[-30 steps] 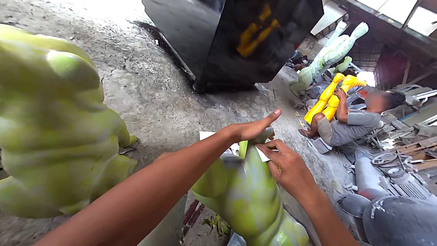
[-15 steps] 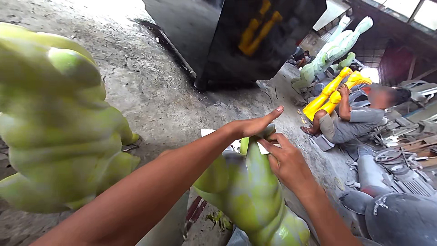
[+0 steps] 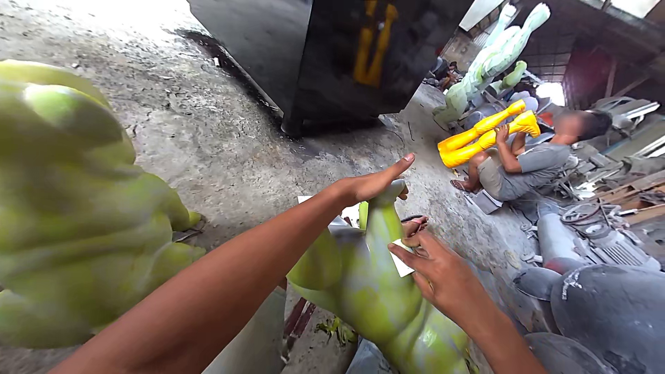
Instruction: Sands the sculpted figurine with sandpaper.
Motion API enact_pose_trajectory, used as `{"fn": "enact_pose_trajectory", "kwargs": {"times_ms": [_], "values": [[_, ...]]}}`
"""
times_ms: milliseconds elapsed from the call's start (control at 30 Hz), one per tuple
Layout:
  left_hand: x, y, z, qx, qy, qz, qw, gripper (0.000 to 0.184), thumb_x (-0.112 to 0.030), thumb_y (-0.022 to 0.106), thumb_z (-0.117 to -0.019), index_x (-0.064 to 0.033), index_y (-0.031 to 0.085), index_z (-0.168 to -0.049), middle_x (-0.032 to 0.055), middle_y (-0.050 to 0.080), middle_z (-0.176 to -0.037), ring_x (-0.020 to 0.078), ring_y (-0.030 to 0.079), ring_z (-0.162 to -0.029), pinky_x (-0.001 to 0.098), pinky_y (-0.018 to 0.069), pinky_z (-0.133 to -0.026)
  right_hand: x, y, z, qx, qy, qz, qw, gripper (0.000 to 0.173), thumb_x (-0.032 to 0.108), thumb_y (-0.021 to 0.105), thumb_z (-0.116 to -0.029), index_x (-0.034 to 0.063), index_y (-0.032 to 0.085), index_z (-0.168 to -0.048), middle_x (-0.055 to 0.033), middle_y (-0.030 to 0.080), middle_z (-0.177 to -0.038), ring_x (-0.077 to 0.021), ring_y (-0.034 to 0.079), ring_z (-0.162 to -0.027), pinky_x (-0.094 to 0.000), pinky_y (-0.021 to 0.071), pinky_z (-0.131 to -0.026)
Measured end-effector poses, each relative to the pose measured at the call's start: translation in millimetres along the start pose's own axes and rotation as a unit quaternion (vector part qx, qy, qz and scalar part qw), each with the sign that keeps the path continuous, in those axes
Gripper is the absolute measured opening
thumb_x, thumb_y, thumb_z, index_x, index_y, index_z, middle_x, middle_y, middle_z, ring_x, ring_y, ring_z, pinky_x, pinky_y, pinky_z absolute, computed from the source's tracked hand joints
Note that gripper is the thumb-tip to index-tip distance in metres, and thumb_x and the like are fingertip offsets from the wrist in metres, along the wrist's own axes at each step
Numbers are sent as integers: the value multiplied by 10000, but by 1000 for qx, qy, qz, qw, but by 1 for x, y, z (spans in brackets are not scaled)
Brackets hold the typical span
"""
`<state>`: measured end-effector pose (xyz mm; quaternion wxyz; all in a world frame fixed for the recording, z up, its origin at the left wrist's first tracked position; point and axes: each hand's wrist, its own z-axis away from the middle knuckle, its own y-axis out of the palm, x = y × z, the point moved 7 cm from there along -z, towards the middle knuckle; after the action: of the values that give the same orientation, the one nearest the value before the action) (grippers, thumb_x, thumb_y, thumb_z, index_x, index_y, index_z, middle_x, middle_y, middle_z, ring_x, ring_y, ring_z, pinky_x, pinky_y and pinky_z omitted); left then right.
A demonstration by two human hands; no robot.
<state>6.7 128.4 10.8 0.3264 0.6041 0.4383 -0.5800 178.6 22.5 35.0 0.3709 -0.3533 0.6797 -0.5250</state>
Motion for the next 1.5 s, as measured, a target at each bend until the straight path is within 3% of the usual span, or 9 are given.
{"fn": "enact_pose_trajectory", "kwargs": {"times_ms": [200, 567, 667, 733, 800, 900, 1133, 1367, 1500], "values": [[4, -2, -2, -6, -14, -12, 1000, 1003, -825, 44, -943, -91, 641, -1273, 113, 685, -1246, 239, 659, -1125, 501, 523, -943, 2, 7, 23, 8, 8, -23, 1000, 505, 106, 576, -959, 371, 653, -1382, -17, 644, -1263, -177, 629, -1157, -342, 591, -915], [10, -2, -8, 4, -26, -25, 999, 969, -820, 84, -954, -99, 646, -1277, 111, 688, -1265, 244, 655, -1162, 492, 519, -971, 6, 18, 60, 14, 20, -45, 999, 487, 106, 557, -980, 347, 637, -1396, -25, 650, -1286, -197, 630, -1160, -341, 586, -908], [10, -4, -7, 4, -29, -36, 999, 958, -813, 83, -958, -107, 649, -1274, 98, 693, -1275, 240, 662, -1166, 486, 527, -964, 1, 19, 72, 22, 38, -81, 996, 431, 163, 530, -1002, 369, 657, -1357, 26, 665, -1253, -138, 642, -1126, -336, 587, -887], [10, -4, -7, 2, -38, -33, 999, 956, -819, 83, -953, -114, 643, -1274, 91, 694, -1269, 239, 657, -1172, 490, 526, -966, -10, 10, 80, -13, 76, -182, 980, 382, 163, 537, -1011, 333, 702, -1311, 59, 686, -1205, -77, 654, -1096, -327, 593, -917], [11, -4, -8, -3, -48, -33, 998, 955, -811, 84, -958, -103, 638, -1278, 103, 691, -1268, 245, 658, -1166, 496, 526, -959, -20, -6, 87, -84, 112, -265, 954, 360, 130, 537, -997, 256, 733, -1272, 50, 698, -1163, -87, 673, -1041, -338, 615, -887], [12, -6, -9, -13, -58, -42, 997, 946, -799, 94, -970, -92, 637, -1288, 110, 693, -1259, 238, 662, -1150, 485, 521, -965, -37, -30, 102, -175, 161, -298, 925, 290, 219, 549, -1027, 208, 735, -1249, 23, 713, -1155, -124, 687, -990, -335, 613, -809], [18, -7, -16, -15, -79, -57, 995, 912, -803, 147, -972, -100, 631, -1294, 105, 698, -1249, 238, 679, -1118, 490, 540, -936, -66, -54, 159, -281, 256, -377, 845, 292, 142, 561, -1015, 95, 696, -1270, -43, 704, -1245, -162, 694, -1095, -342, 598, -943], [20, -7, -18, -15, -82, -70, 994, 862, -793, 180, -979, -129, 633, -1288, 75, 703, -1245, 227, 685, -1120, 477, 555, -926, -58, -30, 200, -221, 314, -363, 849, 301, 148, 558, -1014, 110, 709, -1272, -49, 717, -1232, -187, 712, -1051, -346, 621, -890], [19, -7, -17, -4, -68, -67, 995, 849, -805, 198, -971, -148, 632, -1287, 64, 699, -1255, 223, 677, -1142, 469, 555, -931, -44, -10, 191, -124, 276, -369, 879, 368, 120, 546, -981, 170, 700, -1311, -6, 711, -1175, -159, 701, -985, -352, 629, -802]]}}
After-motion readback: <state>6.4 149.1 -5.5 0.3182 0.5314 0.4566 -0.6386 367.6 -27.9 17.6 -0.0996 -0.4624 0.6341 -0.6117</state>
